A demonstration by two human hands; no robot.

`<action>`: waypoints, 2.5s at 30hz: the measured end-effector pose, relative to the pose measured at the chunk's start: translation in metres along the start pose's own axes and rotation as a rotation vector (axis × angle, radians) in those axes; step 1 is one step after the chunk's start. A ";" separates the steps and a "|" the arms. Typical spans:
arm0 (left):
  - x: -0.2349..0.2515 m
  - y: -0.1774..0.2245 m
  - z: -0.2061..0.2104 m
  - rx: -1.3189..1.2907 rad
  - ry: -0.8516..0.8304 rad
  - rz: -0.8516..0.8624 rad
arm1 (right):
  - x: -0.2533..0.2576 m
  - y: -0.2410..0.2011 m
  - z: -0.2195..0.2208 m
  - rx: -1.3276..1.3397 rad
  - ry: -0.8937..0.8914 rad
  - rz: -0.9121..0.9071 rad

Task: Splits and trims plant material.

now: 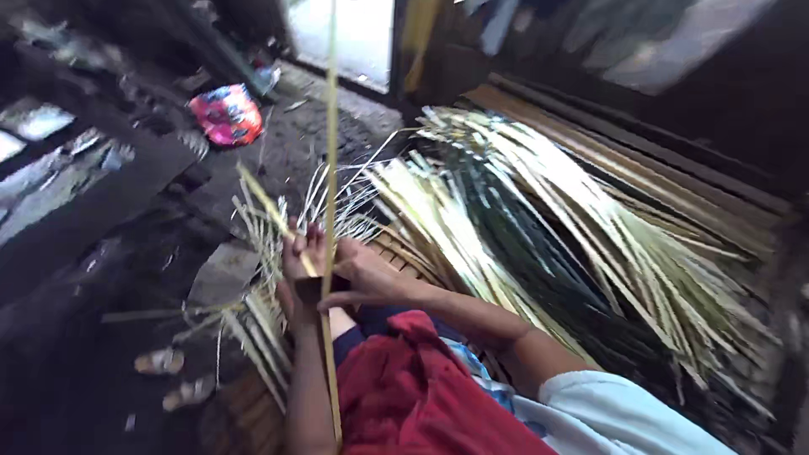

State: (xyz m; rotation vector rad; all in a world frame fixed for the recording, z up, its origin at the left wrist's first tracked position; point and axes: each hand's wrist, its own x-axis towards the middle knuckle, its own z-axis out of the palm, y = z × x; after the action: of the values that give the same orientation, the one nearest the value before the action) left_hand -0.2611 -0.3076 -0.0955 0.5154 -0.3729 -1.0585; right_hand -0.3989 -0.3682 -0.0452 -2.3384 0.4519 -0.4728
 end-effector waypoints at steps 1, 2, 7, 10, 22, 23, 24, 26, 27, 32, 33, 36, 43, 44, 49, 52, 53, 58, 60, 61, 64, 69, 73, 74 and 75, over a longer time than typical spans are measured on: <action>-0.004 0.004 0.004 0.005 0.047 0.019 | -0.011 -0.008 0.006 0.020 -0.027 -0.068; -0.010 0.009 0.011 0.068 0.080 0.014 | -0.019 -0.012 0.009 0.047 -0.049 -0.104; -0.029 0.013 0.035 0.291 0.022 -0.128 | -0.006 0.007 -0.008 0.004 0.089 -0.003; -0.037 0.013 0.033 0.291 0.206 -0.117 | -0.012 -0.001 0.000 0.014 0.040 -0.011; -0.043 0.009 0.008 0.168 0.206 -0.110 | -0.020 -0.010 0.019 -0.025 0.036 -0.024; -0.044 0.006 -0.004 0.105 0.206 -0.067 | -0.025 -0.014 0.031 -0.019 0.002 -0.070; -0.048 0.001 -0.020 0.020 0.153 -0.013 | -0.031 -0.016 0.041 -0.022 -0.045 -0.115; -0.045 -0.002 -0.025 -0.025 0.190 -0.003 | -0.032 -0.014 0.046 -0.051 -0.089 -0.141; -0.040 -0.002 -0.020 0.036 0.230 -0.052 | -0.026 -0.011 0.041 -0.054 -0.080 -0.105; -0.025 0.002 -0.022 0.250 0.146 -0.184 | -0.015 0.007 0.003 -0.130 0.039 -0.001; -0.013 0.007 -0.021 0.199 0.231 -0.149 | -0.017 0.003 -0.007 -0.124 0.024 -0.029; -0.012 0.017 -0.031 0.076 0.294 -0.084 | -0.025 -0.011 -0.064 -0.046 -0.029 -0.032; -0.007 0.018 -0.062 0.391 0.241 -0.102 | -0.137 0.020 -0.251 -0.298 -0.081 0.720; 0.002 0.015 -0.075 0.437 0.266 -0.083 | -0.168 0.033 -0.270 -0.376 -0.051 0.869; 0.036 -0.005 -0.118 0.514 0.339 -0.053 | -0.327 0.076 -0.315 -0.695 0.111 1.559; 0.044 -0.018 -0.126 0.518 0.329 -0.057 | -0.417 0.091 -0.311 -0.712 0.231 1.712; 0.045 -0.021 -0.126 0.519 0.328 -0.053 | -0.454 0.103 -0.308 -0.742 0.260 1.719; 0.053 -0.028 -0.129 0.571 0.380 -0.011 | -0.496 0.104 -0.290 -0.671 0.392 1.909; 0.064 -0.030 -0.122 0.616 0.414 0.000 | -0.498 0.107 -0.285 -0.645 0.454 1.978; 0.069 -0.030 -0.111 0.652 0.428 -0.022 | -0.497 0.109 -0.284 -0.642 0.491 1.987; 0.070 -0.023 -0.057 0.821 0.459 -0.315 | -0.473 0.105 -0.277 -0.659 0.573 1.863; 0.044 -0.001 -0.055 1.078 0.476 -0.508 | -0.389 0.150 -0.229 -0.547 0.490 1.346; -0.001 0.050 -0.128 1.117 0.629 -0.366 | -0.261 0.168 -0.149 -0.267 0.350 1.166; -0.015 0.065 -0.147 1.134 0.703 -0.318 | -0.226 0.160 -0.128 -0.205 0.301 1.104; -0.027 0.078 -0.164 1.149 0.777 -0.275 | -0.196 0.154 -0.107 -0.122 0.238 1.045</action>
State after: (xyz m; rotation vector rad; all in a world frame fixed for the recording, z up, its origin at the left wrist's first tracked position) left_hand -0.1304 -0.2162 -0.1875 1.9734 -0.1777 -0.7321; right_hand -0.6474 -0.4492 -0.1191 -1.8074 1.7066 -0.1973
